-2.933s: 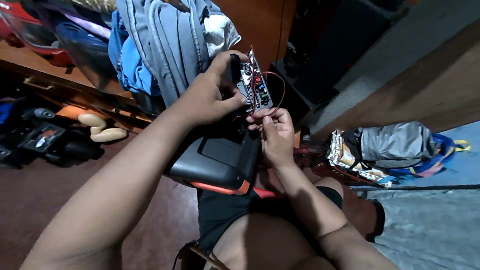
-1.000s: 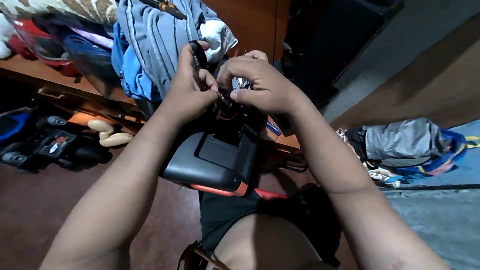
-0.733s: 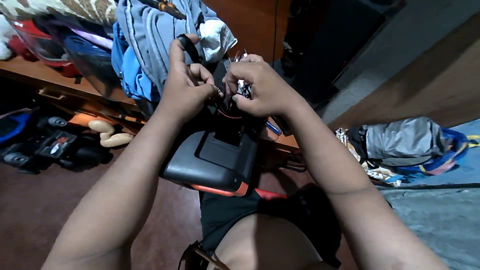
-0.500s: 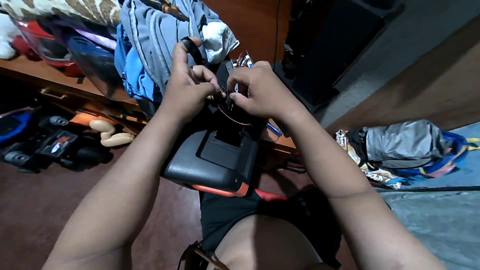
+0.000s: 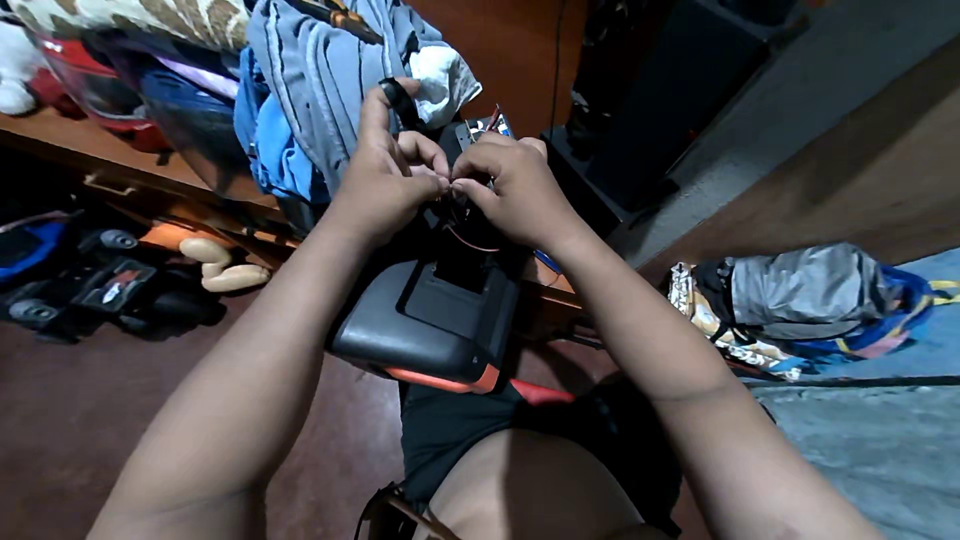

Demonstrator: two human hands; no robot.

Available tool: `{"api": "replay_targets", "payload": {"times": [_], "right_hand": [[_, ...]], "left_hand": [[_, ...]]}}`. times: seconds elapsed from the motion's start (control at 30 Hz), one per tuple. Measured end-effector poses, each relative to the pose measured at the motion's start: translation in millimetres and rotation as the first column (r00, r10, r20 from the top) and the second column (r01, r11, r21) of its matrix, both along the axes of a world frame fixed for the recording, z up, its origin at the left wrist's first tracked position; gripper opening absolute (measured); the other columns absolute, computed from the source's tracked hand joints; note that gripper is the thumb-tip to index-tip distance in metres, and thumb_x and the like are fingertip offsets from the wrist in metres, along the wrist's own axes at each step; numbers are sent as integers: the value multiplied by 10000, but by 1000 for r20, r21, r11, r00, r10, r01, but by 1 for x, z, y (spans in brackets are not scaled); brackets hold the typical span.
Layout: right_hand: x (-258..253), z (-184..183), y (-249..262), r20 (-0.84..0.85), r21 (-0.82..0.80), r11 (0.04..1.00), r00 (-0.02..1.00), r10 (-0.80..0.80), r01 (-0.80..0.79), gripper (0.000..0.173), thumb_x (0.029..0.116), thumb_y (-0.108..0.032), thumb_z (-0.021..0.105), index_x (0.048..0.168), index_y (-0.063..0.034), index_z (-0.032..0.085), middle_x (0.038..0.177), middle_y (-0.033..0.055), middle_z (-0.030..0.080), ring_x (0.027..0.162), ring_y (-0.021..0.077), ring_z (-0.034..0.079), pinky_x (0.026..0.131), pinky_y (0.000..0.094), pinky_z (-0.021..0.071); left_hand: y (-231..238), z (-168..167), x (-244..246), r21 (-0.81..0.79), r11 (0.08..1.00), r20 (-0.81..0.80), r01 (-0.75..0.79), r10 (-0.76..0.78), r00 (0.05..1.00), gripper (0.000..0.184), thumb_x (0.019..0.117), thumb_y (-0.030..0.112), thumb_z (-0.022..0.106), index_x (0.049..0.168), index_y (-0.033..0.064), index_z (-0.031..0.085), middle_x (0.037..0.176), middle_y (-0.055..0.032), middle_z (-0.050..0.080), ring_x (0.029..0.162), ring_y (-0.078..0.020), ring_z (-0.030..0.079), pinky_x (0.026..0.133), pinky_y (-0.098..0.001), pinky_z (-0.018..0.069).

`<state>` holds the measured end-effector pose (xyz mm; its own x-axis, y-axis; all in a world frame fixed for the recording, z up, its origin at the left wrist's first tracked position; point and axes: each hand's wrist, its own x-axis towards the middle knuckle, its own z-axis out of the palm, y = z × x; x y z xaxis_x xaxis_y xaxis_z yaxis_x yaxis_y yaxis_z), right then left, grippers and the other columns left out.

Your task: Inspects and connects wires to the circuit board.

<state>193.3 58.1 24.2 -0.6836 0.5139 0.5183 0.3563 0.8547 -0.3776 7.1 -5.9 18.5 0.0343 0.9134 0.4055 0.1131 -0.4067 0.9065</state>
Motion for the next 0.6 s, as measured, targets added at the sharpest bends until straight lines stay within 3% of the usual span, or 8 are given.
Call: {"api": "replay_targets", "payload": {"times": [0.23, 0.37, 0.47, 0.6], "right_hand": [[0, -3, 2, -78, 169, 985, 996, 38, -25, 91, 960, -185, 702, 1001, -165, 780, 1033, -16, 752, 1020, 142, 677, 1016, 565, 365], [1, -2, 7, -48, 283, 959, 999, 22, -8, 122, 986, -219, 665, 952, -184, 777, 1016, -21, 743, 995, 159, 668, 990, 548, 366], [2, -1, 8, -6, 355, 935, 1000, -20, 21, 164, 997, -183, 611, 949, -185, 767, 988, -19, 726, 981, 182, 657, 1002, 557, 360], [2, 1, 9, 5, 387, 922, 999, -34, 29, 158, 989, -165, 608, 939, -169, 759, 978, -8, 718, 966, 191, 647, 1006, 554, 351]], "left_hand": [[-1, 1, 3, -34, 999, 49, 24, -23, 999, 914, 808, -146, 672, 1513, 171, 185, 905, 0, 630, 754, -133, 703, 768, -309, 637], [0, 1, 2, -43, 998, 71, 38, -35, 997, 904, 800, -122, 685, 1500, 175, 194, 913, -6, 648, 770, -153, 718, 786, -340, 643], [-1, 2, 4, -40, 999, 55, 12, -10, 998, 820, 858, -49, 690, 1488, 162, 209, 920, -14, 677, 796, -145, 724, 779, -305, 630], [-4, 5, 4, -56, 998, 11, -11, 12, 1000, 839, 864, -81, 690, 1503, 151, 199, 937, -33, 694, 799, -144, 732, 793, -294, 629]]}}
